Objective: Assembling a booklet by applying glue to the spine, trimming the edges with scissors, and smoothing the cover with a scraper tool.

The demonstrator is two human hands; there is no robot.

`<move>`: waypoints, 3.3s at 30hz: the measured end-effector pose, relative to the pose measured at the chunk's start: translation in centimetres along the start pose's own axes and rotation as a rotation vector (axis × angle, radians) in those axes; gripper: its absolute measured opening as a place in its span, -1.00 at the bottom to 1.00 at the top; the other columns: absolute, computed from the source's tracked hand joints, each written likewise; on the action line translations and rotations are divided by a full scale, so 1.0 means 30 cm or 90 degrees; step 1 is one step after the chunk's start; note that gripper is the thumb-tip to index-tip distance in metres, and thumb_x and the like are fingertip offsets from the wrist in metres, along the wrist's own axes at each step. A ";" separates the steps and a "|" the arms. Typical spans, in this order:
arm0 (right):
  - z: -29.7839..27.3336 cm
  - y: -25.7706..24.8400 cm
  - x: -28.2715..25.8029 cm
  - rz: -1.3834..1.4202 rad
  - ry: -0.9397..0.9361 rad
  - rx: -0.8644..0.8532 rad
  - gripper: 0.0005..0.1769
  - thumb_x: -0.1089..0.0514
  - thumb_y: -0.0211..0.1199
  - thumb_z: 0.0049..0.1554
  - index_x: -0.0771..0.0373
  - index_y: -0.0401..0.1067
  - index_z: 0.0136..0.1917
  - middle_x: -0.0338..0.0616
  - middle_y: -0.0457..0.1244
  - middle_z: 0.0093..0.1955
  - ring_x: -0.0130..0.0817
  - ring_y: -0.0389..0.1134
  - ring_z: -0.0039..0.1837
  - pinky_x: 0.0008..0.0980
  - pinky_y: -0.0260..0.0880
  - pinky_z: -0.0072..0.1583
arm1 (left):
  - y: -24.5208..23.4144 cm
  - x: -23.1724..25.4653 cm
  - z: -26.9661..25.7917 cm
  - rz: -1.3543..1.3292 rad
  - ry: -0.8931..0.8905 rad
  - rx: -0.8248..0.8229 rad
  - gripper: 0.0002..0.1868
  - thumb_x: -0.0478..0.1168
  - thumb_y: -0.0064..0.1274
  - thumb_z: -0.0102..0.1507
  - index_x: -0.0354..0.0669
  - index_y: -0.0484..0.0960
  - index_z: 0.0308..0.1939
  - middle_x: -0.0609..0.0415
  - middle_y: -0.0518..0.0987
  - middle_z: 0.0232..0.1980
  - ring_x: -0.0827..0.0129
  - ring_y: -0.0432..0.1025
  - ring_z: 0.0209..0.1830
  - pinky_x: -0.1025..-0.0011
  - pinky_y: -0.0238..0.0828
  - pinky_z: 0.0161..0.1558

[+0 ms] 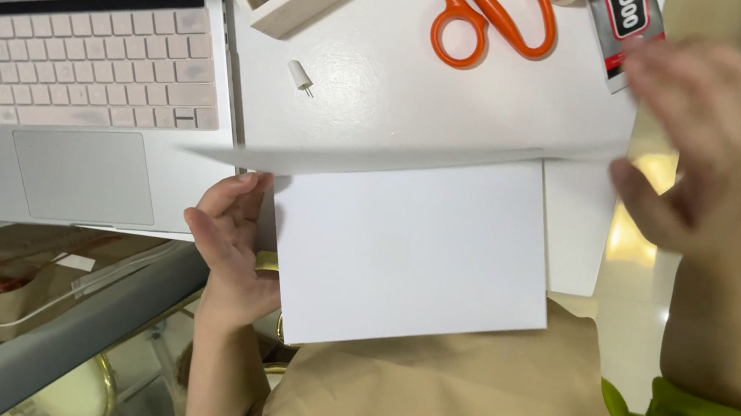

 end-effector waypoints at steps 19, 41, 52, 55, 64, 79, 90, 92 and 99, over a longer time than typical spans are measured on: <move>-0.017 0.008 -0.153 0.020 -0.003 -0.221 -0.60 0.42 -0.01 0.30 0.10 0.49 0.25 -0.34 0.36 0.28 -0.22 0.39 0.30 0.20 -0.34 0.62 | -0.255 0.203 0.201 0.490 -0.016 -0.390 0.11 -0.69 -0.15 -0.04 -0.17 -0.05 0.61 -0.27 0.12 0.60 -0.29 -0.06 0.65 -0.44 -0.19 0.54; 0.077 0.217 -0.203 -0.251 -0.109 -0.523 -0.18 0.12 0.20 0.03 -0.02 0.19 0.56 -0.39 0.16 0.18 -0.32 0.30 0.02 -0.32 0.47 -0.11 | 0.057 0.111 0.354 0.577 0.291 -0.416 -0.58 -0.23 -0.06 0.35 -0.18 0.53 0.29 0.21 0.42 0.03 0.32 0.34 -0.02 0.42 0.34 -0.12; 0.110 0.242 -0.282 -0.162 -0.066 -0.353 -0.52 0.22 0.12 0.21 0.24 0.43 0.39 -0.30 0.24 0.01 -0.25 0.28 -0.12 -0.31 0.37 -0.12 | 0.107 0.122 0.280 0.624 0.238 -0.325 -0.55 -0.33 -0.27 0.41 -0.26 0.48 0.36 0.07 0.41 0.18 0.30 0.37 0.14 0.38 0.40 0.15; 0.108 0.260 -0.304 -0.217 -0.046 -0.313 -0.52 0.26 0.17 0.19 0.15 0.46 0.39 -0.35 0.22 -0.06 -0.29 0.26 -0.14 -0.32 0.31 -0.14 | 0.112 0.123 0.273 0.625 0.225 -0.318 -0.55 -0.29 -0.26 0.42 -0.27 0.47 0.37 0.05 0.42 0.23 0.29 0.37 0.22 0.36 0.40 0.24; 0.083 0.277 -0.288 -0.223 0.000 -0.313 -0.36 0.29 0.17 0.10 0.08 0.40 0.46 -0.43 0.23 -0.06 -0.33 0.30 -0.08 -0.30 0.32 -0.14 | 0.145 0.122 0.228 0.660 0.195 -0.296 -0.53 -0.16 -0.18 0.43 -0.24 0.45 0.40 0.03 0.46 0.25 0.24 0.35 0.27 0.28 0.36 0.31; 0.488 0.398 -0.031 -0.438 0.309 -0.382 -0.17 -0.40 0.17 0.20 0.30 0.30 0.42 0.07 0.26 0.23 0.07 0.23 0.26 0.04 0.38 0.04 | 0.107 0.067 0.180 0.495 0.146 -0.289 -0.43 -0.38 -0.21 0.35 -0.32 0.30 0.48 -0.08 0.40 0.38 0.10 0.32 0.34 0.17 0.30 0.37; 0.468 0.225 -0.185 -0.192 0.558 -0.348 -0.26 -0.23 0.47 0.10 0.32 0.37 0.30 0.10 0.37 -0.07 0.16 0.33 0.07 0.11 0.26 -0.10 | 0.081 0.067 0.187 0.508 0.185 -0.266 -0.49 -0.43 -0.14 0.32 -0.32 0.42 0.39 -0.02 0.44 0.31 0.17 0.35 0.30 0.25 0.36 0.35; 0.445 0.210 -0.239 -0.106 0.596 -0.302 -0.05 -0.17 0.44 0.07 0.25 0.19 0.58 -0.05 0.34 -0.12 0.01 0.35 -0.06 -0.04 0.23 -0.05 | 0.075 0.075 0.194 0.522 0.210 -0.253 -0.53 -0.45 -0.14 0.33 -0.33 0.46 0.35 -0.01 0.45 0.24 0.19 0.36 0.24 0.28 0.39 0.32; 0.428 0.302 -0.310 -0.009 0.686 -0.292 -0.42 -0.05 0.30 0.16 0.09 0.27 0.40 -0.15 0.28 -0.29 -0.13 0.31 -0.22 -0.14 0.22 -0.12 | 0.078 0.068 0.190 0.529 0.221 -0.276 -0.53 -0.37 -0.14 0.33 -0.26 0.50 0.33 -0.02 0.45 0.31 0.19 0.35 0.29 0.26 0.39 0.30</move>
Point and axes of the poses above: each hand's wrist, its own z-axis towards the middle knuckle, its own y-axis out of the palm, x = y × z, the point moved 2 cm from there along z, towards the middle knuckle
